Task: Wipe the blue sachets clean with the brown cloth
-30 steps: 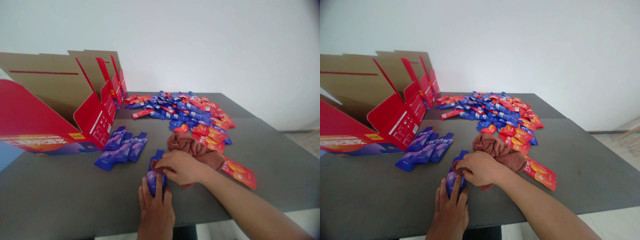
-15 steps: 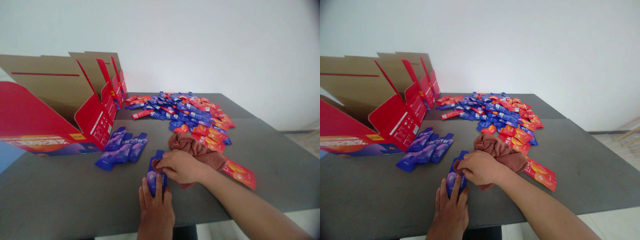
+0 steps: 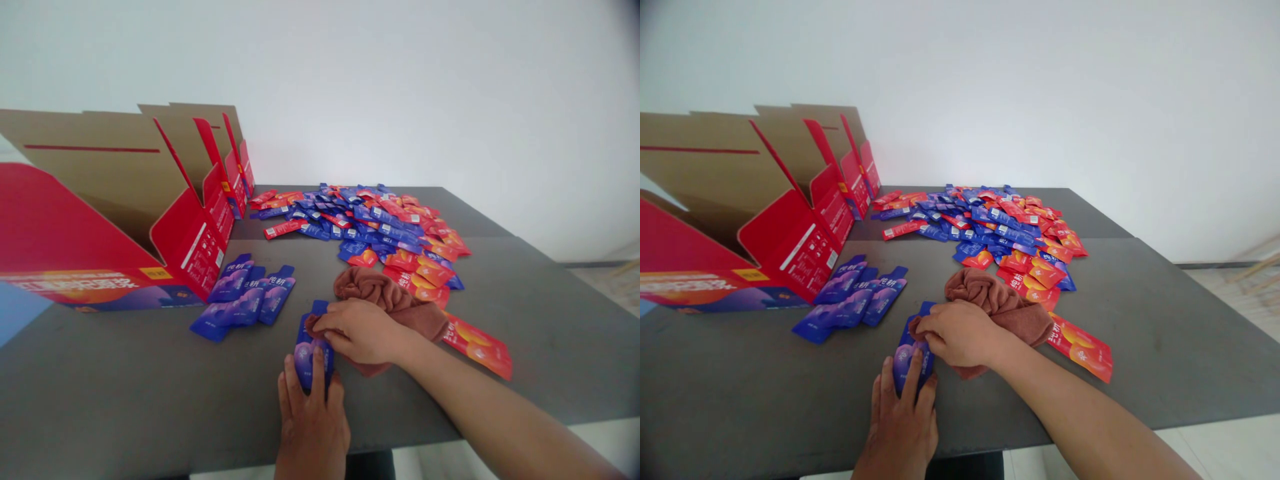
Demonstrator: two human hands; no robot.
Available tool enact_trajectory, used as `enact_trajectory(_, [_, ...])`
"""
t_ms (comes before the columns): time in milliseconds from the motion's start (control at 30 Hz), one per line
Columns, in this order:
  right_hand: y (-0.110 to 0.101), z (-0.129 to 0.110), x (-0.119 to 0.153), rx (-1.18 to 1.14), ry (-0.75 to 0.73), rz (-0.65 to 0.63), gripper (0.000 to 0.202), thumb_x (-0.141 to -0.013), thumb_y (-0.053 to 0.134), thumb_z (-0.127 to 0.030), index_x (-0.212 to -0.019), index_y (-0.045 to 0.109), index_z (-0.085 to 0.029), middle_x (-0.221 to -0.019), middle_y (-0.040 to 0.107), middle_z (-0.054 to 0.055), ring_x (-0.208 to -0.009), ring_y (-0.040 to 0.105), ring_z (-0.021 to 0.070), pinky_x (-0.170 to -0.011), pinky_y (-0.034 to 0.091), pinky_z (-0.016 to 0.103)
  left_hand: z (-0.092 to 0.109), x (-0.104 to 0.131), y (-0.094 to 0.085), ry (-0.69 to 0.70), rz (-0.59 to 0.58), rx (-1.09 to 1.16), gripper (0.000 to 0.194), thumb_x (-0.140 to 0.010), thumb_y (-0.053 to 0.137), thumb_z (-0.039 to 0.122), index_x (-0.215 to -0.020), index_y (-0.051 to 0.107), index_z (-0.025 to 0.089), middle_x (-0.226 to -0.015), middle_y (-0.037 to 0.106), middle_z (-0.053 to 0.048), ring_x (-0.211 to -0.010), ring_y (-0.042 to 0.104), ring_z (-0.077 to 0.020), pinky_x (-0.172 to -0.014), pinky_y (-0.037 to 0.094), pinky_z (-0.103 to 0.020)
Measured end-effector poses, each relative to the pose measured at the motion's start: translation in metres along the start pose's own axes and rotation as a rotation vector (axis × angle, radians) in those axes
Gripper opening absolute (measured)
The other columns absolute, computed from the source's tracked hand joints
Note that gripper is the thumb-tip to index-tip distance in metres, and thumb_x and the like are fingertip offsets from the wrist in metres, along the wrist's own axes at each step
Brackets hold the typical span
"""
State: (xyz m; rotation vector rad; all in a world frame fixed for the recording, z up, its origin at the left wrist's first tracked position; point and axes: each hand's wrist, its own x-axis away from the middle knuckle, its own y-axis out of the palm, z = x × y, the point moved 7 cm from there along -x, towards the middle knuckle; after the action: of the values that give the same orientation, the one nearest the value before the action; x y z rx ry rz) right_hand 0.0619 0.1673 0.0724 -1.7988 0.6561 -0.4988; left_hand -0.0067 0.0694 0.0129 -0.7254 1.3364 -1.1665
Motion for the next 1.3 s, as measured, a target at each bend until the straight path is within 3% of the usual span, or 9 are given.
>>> enact_trajectory(400, [-0.001,0.006,-0.002,0.037,0.050,0.016,0.027,-0.088,0.041,-0.024,-0.102,0.065,-0.021,-0.090,0.063,0.005,-0.083,0.056,0.0172,-0.072,0.036,0.029,-0.003,-0.001,0.001,-0.016,-0.015,0.020,0.028,-0.069,0.064,0.028,-0.097,0.066,0.026,-0.131,0.051,-0.004,-0.124,0.033,-0.0438,-0.098,0.036,-0.059])
enact_trajectory(900, [-0.001,-0.009,0.003,-0.023,-0.110,-0.016,0.022,-0.086,0.045,-0.022,-0.097,0.063,-0.021,-0.089,0.062,0.003,-0.084,0.056,0.0166,-0.074,0.036,0.028,0.000,0.001,0.001,0.008,0.018,-0.009,0.027,-0.071,0.062,0.025,-0.097,0.066,0.024,-0.129,0.052,-0.005,-0.124,0.032,-0.0436,-0.099,0.036,-0.058])
enact_trajectory(1300, [0.001,-0.004,0.001,-0.013,-0.063,-0.002,0.024,-0.086,0.043,-0.022,-0.100,0.063,-0.023,-0.088,0.062,0.002,-0.082,0.056,0.0164,-0.071,0.036,0.028,-0.002,-0.003,-0.005,-0.050,0.000,0.066,0.034,-0.061,0.073,0.024,-0.095,0.067,0.025,-0.127,0.056,-0.004,-0.122,0.037,-0.0438,-0.099,0.037,-0.057])
